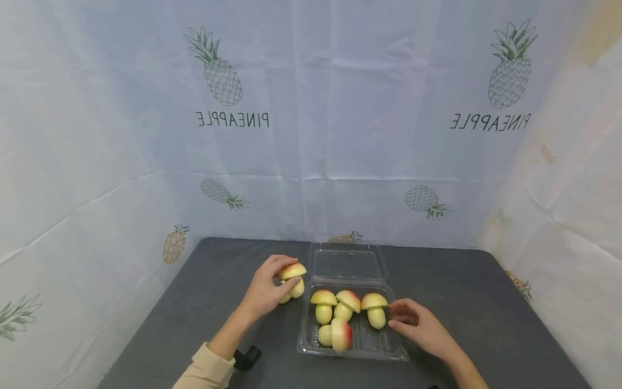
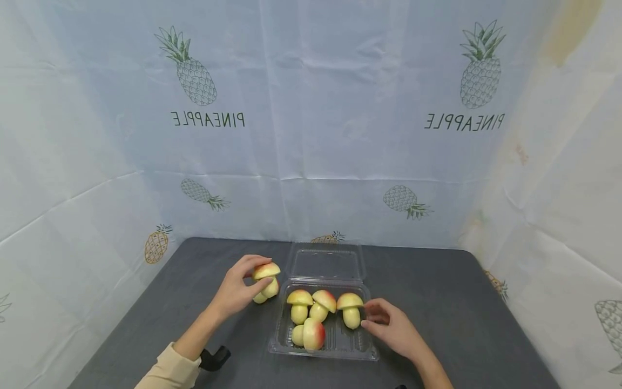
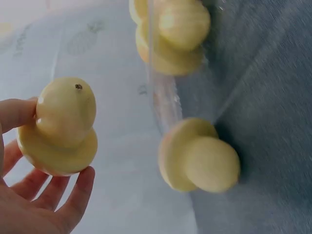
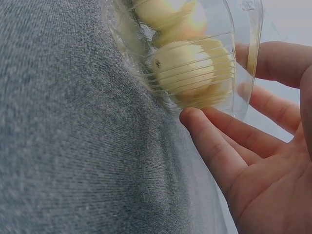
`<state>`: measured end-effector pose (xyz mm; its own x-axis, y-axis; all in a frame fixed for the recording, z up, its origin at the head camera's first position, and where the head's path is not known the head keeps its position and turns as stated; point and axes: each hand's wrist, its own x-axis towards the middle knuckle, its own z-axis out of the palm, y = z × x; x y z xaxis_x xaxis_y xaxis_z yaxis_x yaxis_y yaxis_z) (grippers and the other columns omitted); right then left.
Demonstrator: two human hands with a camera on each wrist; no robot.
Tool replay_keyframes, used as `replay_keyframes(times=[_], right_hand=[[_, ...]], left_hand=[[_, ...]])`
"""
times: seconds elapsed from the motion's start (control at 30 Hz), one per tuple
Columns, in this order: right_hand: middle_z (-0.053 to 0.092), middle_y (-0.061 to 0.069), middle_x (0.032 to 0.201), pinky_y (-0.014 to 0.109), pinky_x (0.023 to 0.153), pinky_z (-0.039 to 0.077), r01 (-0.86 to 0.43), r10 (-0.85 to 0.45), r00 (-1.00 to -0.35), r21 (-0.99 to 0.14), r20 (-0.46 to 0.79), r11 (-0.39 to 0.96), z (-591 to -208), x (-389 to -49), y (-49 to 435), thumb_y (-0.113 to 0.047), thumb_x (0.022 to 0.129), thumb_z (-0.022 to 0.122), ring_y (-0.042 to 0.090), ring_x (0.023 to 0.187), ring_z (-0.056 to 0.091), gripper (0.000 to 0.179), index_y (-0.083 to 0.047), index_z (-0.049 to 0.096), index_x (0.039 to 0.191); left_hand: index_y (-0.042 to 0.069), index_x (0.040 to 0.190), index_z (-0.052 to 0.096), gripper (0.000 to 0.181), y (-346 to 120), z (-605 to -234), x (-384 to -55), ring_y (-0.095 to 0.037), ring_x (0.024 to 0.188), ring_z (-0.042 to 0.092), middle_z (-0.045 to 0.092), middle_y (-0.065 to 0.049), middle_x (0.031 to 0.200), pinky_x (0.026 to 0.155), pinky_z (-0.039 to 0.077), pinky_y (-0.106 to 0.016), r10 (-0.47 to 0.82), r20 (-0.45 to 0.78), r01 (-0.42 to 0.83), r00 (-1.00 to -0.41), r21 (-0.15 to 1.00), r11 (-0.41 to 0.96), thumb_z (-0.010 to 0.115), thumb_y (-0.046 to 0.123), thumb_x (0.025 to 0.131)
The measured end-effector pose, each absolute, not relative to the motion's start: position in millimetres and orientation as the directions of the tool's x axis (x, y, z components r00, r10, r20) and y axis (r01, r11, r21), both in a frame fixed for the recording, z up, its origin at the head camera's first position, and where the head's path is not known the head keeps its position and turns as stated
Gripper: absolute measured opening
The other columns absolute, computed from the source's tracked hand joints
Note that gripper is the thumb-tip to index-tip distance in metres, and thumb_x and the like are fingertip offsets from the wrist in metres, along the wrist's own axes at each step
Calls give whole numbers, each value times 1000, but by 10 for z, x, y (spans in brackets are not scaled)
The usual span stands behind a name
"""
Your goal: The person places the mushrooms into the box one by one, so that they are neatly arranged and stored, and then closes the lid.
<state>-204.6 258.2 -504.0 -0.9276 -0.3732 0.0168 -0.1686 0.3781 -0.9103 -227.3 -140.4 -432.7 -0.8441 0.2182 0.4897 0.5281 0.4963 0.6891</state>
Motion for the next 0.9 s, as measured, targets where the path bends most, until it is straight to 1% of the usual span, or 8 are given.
replay_keyframes(times=[0.1,0.27,0.37,0.53,0.73,0.77,0.9], right_hand=[[58,26,133,30,82,57,-160,-364,-931,-908,9,387,-5038,-2044,2578,-22,100,67,22,110,66,43,1,54,134],[57,26,133,30,82,57,-151,-358,-934,-912,4,382,-5026,-2040,2572,-22,100,67,37,114,63,43,1,54,134],[57,26,133,31,82,57,-144,-360,-933,-915,-1,376,-5022,-2037,2570,-22,100,67,36,114,64,44,1,54,134],[57,26,133,32,83,58,-140,-360,-933,-918,-4,372,-5014,-2037,2572,-22,100,67,30,112,65,44,2,54,135],[57,28,133,31,82,58,-148,-378,-926,-924,5,351,-5010,-2037,2575,-19,100,67,35,113,64,45,4,52,135],[56,29,133,31,82,58,-150,-381,-925,-925,6,349,-5009,-2037,2575,-18,100,67,36,114,64,45,4,52,135],[57,27,134,32,82,58,-143,-376,-926,-927,2,347,-5009,-2036,2569,-19,100,67,34,113,64,44,3,53,136]], left_hand=[[15,126,70,38,-1322,-4304,-2242,-16,101,62,61,0,123,81,54,-36,243,511,560,-825,678,475,80,17,90],[12,125,71,37,-1186,-4301,-2212,-17,103,62,62,0,123,81,56,-33,307,548,627,-778,645,437,80,15,90],[13,126,70,37,-1114,-4302,-2196,-17,106,62,61,0,124,81,56,-33,340,538,636,-772,646,423,79,17,91],[17,129,69,38,-1005,-4282,-2173,-14,106,59,59,4,126,83,55,-34,371,498,620,-784,664,418,78,22,92],[16,130,68,37,-858,-4305,-2140,-12,100,58,59,2,126,79,52,-34,424,495,645,-758,664,379,75,24,95],[16,130,68,37,-831,-4317,-2135,-12,100,58,59,2,126,80,52,-32,437,492,649,-753,664,371,75,24,95],[17,132,67,38,-715,-4360,-2112,-10,98,55,59,3,128,81,51,-30,482,455,644,-749,672,366,74,28,96]])
